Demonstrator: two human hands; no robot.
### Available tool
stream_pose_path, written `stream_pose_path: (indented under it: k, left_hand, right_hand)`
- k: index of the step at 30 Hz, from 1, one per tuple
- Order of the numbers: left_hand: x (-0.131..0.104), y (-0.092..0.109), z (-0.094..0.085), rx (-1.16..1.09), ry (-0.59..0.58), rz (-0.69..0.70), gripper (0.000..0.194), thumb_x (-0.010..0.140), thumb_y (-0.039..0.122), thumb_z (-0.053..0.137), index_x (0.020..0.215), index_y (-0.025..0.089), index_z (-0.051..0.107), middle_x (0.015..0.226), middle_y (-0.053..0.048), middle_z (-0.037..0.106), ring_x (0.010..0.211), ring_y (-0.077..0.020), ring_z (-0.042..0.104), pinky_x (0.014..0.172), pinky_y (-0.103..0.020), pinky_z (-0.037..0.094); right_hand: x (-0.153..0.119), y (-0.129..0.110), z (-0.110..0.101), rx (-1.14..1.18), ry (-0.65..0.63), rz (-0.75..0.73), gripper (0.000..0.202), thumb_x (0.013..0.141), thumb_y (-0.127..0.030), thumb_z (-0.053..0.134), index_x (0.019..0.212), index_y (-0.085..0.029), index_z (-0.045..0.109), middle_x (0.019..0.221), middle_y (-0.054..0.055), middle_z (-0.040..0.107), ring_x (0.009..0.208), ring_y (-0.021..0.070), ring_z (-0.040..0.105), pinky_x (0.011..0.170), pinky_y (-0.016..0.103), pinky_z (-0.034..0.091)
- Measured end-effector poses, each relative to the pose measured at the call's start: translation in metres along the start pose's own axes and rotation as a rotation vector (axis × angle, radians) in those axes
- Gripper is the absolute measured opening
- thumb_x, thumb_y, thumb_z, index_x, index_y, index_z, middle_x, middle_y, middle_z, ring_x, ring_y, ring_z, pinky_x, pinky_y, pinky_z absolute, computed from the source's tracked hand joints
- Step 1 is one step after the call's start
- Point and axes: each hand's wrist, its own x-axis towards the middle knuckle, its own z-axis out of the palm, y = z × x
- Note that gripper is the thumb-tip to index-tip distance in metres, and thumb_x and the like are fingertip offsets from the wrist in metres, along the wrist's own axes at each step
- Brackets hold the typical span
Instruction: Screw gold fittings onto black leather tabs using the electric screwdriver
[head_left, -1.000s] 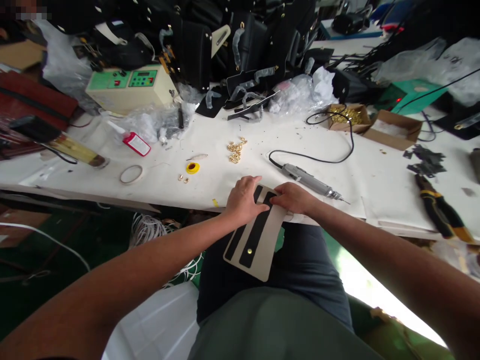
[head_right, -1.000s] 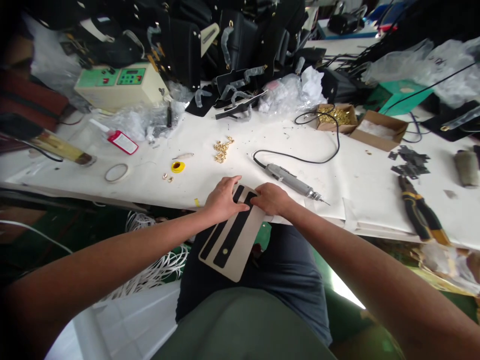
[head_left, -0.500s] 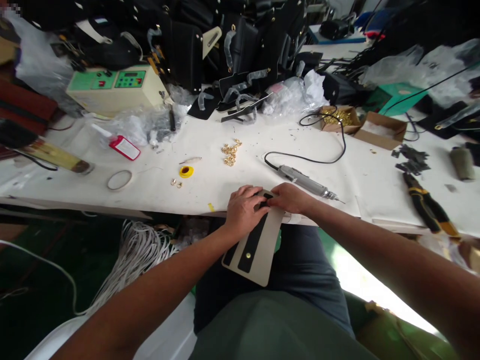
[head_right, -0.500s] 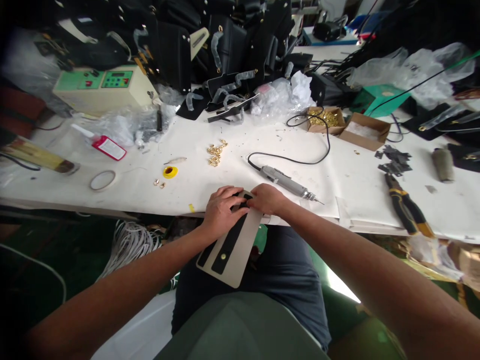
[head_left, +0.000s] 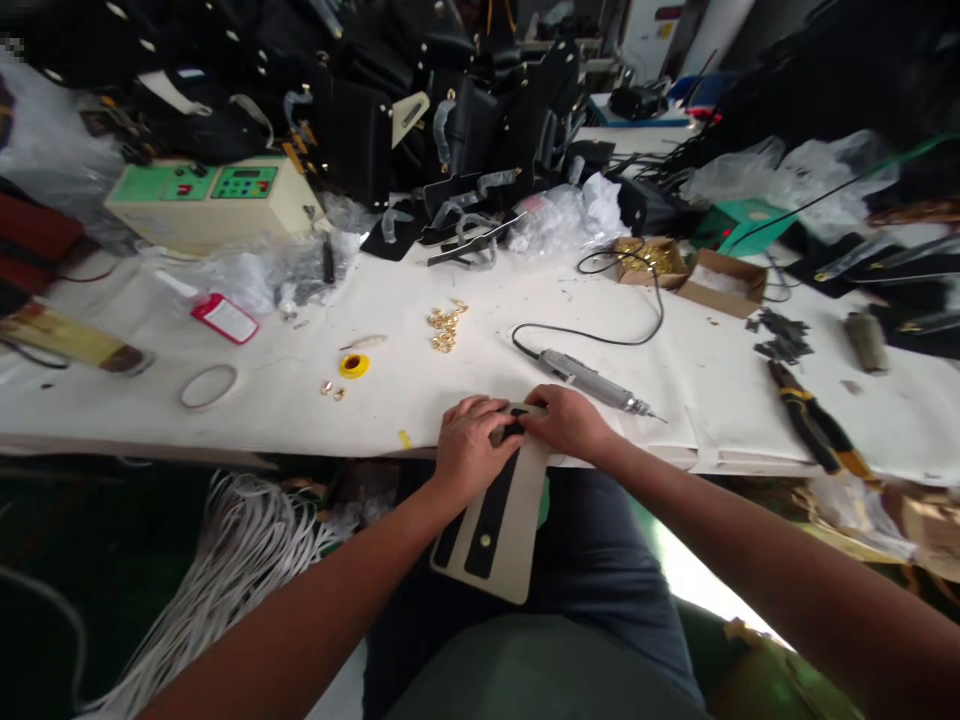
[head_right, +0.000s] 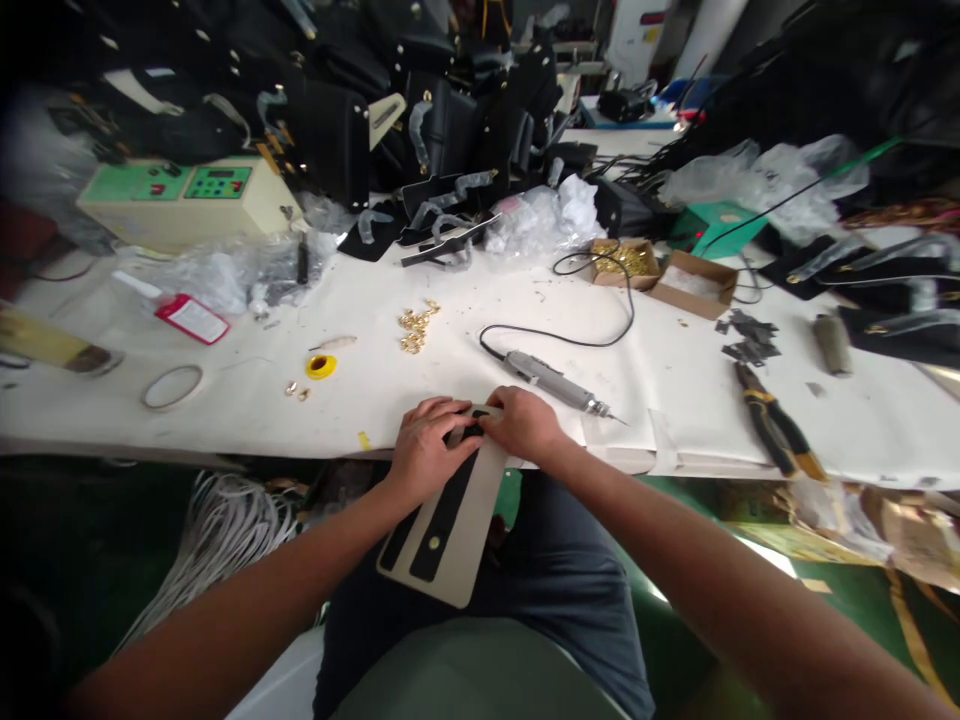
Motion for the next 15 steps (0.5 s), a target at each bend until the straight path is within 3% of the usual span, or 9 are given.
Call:
stream_pose_path:
  k: [3, 6, 10, 15]
  left_hand:
    - [0.003, -0.002, 0.000, 0.035, 0.017, 0.009, 0.016, 0.087, 0.030, 0.081, 0.103, 0.029, 0.080, 0.131, -0.002, 0.077, 0.131, -0.0330, 0.062, 0.108, -0.053, 0.048]
    - [0.006, -0.008, 0.004, 0.044, 0.033, 0.038, 0.016, 0.087, 0.031, 0.080, 0.103, 0.030, 0.080, 0.131, -0.002, 0.077, 0.130, -0.0344, 0.063, 0.107, -0.053, 0.048]
    - [0.007, -0.013, 0.008, 0.034, 0.054, 0.062, 0.013, 0.087, 0.033, 0.079, 0.100, 0.030, 0.080, 0.130, -0.002, 0.078, 0.128, -0.0339, 0.065, 0.106, -0.052, 0.049]
    - [0.007, -0.014, 0.008, 0.013, 0.078, 0.059, 0.013, 0.086, 0.034, 0.078, 0.099, 0.031, 0.080, 0.130, -0.001, 0.078, 0.127, -0.0336, 0.065, 0.106, -0.050, 0.050]
  right_hand:
    - [-0.009, 0.002, -0.002, -0.012, 0.112, -0.042, 0.034, 0.088, -0.040, 0.074, 0.118, -0.023, 0.073, 0.124, 0.009, 0.073, 0.101, 0.0225, 0.069, 0.082, 0.030, 0.049]
    - [-0.018, 0.025, -0.018, 0.050, 0.286, -0.102, 0.028, 0.091, -0.040, 0.071, 0.114, -0.024, 0.074, 0.115, 0.006, 0.075, 0.090, 0.0188, 0.071, 0.080, 0.029, 0.051]
    - [-0.028, 0.098, -0.062, 0.071, 0.500, 0.108, 0.021, 0.092, -0.038, 0.066, 0.098, -0.022, 0.078, 0.101, 0.005, 0.078, 0.087, 0.0179, 0.071, 0.083, 0.028, 0.052]
    - [-0.032, 0.194, -0.107, 0.000, 0.607, 0.377, 0.035, 0.088, -0.041, 0.063, 0.105, -0.015, 0.079, 0.097, 0.012, 0.080, 0.088, 0.0251, 0.072, 0.082, 0.035, 0.052]
